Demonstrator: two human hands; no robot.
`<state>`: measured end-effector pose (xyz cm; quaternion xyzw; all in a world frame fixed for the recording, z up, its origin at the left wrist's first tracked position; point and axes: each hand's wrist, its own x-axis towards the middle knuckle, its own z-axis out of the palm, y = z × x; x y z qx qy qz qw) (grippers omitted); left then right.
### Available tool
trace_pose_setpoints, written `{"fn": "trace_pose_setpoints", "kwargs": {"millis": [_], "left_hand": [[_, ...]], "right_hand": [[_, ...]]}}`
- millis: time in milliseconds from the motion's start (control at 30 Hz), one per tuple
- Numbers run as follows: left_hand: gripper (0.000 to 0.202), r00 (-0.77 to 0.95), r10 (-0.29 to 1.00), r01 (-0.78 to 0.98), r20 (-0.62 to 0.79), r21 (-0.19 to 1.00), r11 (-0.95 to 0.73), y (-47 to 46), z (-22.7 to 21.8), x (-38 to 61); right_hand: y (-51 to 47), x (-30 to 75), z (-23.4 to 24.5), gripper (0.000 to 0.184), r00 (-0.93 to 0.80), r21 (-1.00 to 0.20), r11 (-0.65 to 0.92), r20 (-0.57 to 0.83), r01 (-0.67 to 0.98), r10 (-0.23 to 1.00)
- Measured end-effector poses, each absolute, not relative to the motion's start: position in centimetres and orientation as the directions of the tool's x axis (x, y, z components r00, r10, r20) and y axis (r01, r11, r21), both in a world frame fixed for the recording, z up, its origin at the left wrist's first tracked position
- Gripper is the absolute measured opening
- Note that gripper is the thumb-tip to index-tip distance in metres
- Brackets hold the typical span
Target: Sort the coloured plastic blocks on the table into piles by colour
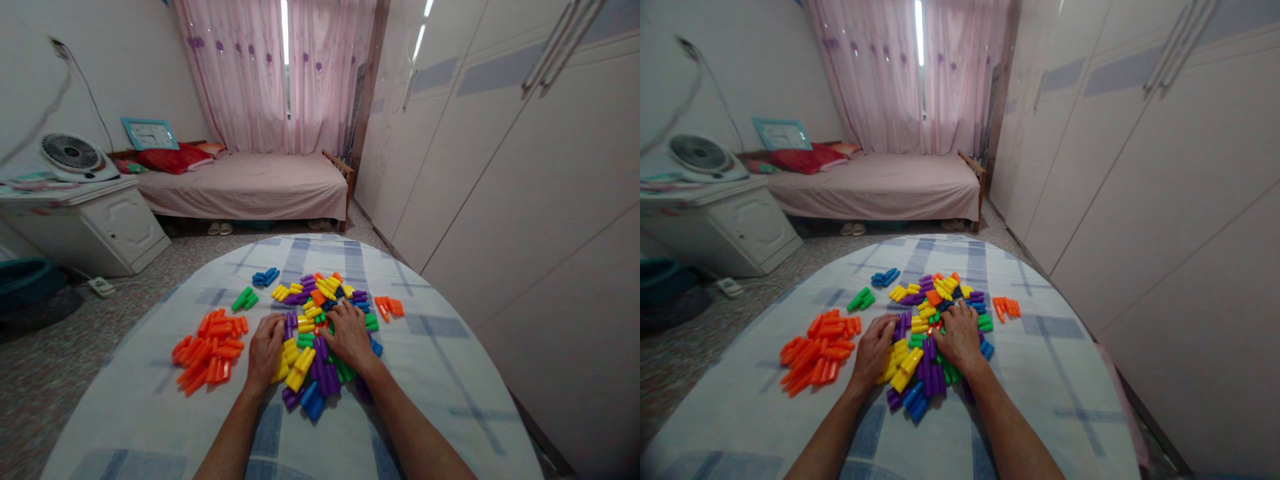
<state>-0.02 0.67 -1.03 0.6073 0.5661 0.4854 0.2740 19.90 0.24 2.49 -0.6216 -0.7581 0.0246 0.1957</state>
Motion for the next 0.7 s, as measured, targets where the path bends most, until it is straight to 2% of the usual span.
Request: {"fn": "trace_pose_setpoints", "kwargs": {"millis": [267, 433, 600, 700], "left_hand": [[0.032, -0.107, 0.949, 0.429, 0.297, 0.874, -0.226, 0.8, -1.0, 0.0], [0.029, -0.108, 0.945, 0.442, 0.309, 0.866, -0.233, 0.8, -1.2, -0.2], [0.028, -0.104, 0.942, 0.445, 0.319, 0.862, -0.243, 0.8, -1.3, -0.2], [0.028, -0.099, 0.943, 0.442, 0.318, 0.863, -0.244, 0.8, -1.3, -0.2]], "right_hand": [[0.5, 20.3, 1.9, 0.018, -0.163, -0.407, 0.290, 0.318, 0.866, 0.934], [0.9, 20.6, 2.4, 0.006, -0.085, -0.575, 0.282, 0.344, 0.768, 0.935], [1.9, 23.6, 4.0, 0.017, 0.098, -0.751, 0.188, 0.319, 0.633, 0.943], [2.5, 27.0, 4.4, 0.023, 0.234, -0.705, 0.086, 0.344, 0.704, 0.909]]}}
